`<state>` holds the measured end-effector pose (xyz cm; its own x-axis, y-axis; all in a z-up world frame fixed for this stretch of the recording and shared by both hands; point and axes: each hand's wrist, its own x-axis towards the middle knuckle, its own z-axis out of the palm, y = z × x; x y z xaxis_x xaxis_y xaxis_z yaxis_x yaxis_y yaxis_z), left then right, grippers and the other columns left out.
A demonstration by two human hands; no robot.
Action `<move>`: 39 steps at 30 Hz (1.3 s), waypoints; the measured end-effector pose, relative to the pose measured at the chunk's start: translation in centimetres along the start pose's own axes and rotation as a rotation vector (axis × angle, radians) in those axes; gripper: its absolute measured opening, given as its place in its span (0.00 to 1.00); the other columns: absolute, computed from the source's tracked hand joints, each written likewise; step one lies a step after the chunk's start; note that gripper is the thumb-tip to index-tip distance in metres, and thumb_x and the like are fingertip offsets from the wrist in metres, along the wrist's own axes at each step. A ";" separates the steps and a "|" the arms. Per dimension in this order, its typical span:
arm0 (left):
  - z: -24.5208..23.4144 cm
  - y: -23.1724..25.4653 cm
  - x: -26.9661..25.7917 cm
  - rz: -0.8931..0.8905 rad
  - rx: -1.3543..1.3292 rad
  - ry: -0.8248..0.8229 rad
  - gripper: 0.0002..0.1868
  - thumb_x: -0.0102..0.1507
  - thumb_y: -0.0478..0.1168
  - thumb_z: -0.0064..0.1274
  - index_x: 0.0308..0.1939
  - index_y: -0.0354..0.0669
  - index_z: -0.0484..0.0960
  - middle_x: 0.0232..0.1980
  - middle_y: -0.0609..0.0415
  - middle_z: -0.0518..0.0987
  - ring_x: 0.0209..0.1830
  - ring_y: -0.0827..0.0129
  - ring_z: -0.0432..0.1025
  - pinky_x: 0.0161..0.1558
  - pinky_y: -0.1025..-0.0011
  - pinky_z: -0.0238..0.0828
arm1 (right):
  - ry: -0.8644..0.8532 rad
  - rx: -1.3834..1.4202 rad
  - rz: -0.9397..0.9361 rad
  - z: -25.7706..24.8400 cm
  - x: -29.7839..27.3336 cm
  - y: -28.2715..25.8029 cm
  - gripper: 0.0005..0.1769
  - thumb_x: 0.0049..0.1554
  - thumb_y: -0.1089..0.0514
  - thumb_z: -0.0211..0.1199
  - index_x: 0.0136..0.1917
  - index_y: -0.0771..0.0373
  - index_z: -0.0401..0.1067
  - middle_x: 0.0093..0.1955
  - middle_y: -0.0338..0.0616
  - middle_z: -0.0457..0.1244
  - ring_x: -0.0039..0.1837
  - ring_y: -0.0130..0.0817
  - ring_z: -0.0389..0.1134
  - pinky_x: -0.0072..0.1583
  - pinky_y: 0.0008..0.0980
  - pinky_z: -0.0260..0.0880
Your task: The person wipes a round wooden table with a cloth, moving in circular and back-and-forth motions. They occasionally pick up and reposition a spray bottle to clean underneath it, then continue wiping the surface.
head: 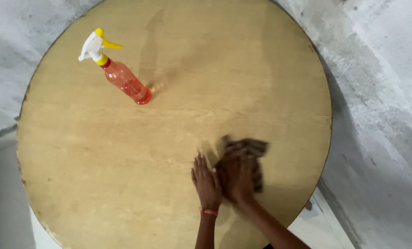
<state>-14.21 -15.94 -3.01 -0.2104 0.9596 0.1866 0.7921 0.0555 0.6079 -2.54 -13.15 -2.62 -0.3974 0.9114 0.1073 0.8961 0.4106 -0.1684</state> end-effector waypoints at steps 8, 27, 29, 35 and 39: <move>-1.7 -2.8 0.4 0.095 0.303 -0.093 0.35 0.72 0.53 0.31 0.80 0.40 0.49 0.84 0.49 0.49 0.84 0.53 0.41 0.78 0.52 0.32 | 0.115 0.029 -0.214 1.1 8.6 1.9 0.32 0.67 0.41 0.46 0.76 0.61 0.62 0.81 0.57 0.52 0.79 0.62 0.50 0.75 0.65 0.44; -1.7 -1.9 0.7 0.072 0.382 -0.085 0.34 0.69 0.46 0.30 0.80 0.43 0.49 0.84 0.50 0.48 0.84 0.56 0.39 0.78 0.53 0.30 | -0.027 -0.100 0.281 1.1 -0.1 4.4 0.39 0.59 0.42 0.49 0.79 0.59 0.55 0.84 0.50 0.46 0.84 0.58 0.40 0.77 0.69 0.33; -1.4 -2.2 0.7 0.047 0.322 -0.114 0.35 0.69 0.47 0.31 0.79 0.40 0.48 0.83 0.49 0.49 0.84 0.56 0.39 0.78 0.53 0.30 | -0.146 -0.094 0.150 1.3 1.5 -0.2 0.41 0.55 0.44 0.54 0.79 0.58 0.55 0.84 0.50 0.47 0.82 0.62 0.41 0.75 0.71 0.34; -1.1 -2.7 0.6 -0.015 0.306 -0.153 0.36 0.68 0.44 0.30 0.79 0.35 0.47 0.82 0.45 0.48 0.83 0.57 0.40 0.78 0.54 0.30 | 0.185 0.123 -0.150 1.5 12.7 2.0 0.33 0.66 0.47 0.51 0.80 0.60 0.57 0.81 0.52 0.50 0.83 0.58 0.45 0.78 0.61 0.37; -1.4 -2.1 0.9 0.018 0.309 -0.109 0.33 0.70 0.44 0.30 0.79 0.39 0.49 0.83 0.50 0.49 0.83 0.58 0.41 0.78 0.54 0.31 | 0.257 -0.080 -0.009 0.3 14.4 10.3 0.29 0.65 0.47 0.52 0.76 0.57 0.63 0.81 0.52 0.53 0.81 0.57 0.50 0.76 0.62 0.47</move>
<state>-16.91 -15.60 -3.06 -0.1454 0.9841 0.1017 0.9351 0.1031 0.3392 0.87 4.19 -3.11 -0.3515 0.8661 0.3554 0.9096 0.4058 -0.0894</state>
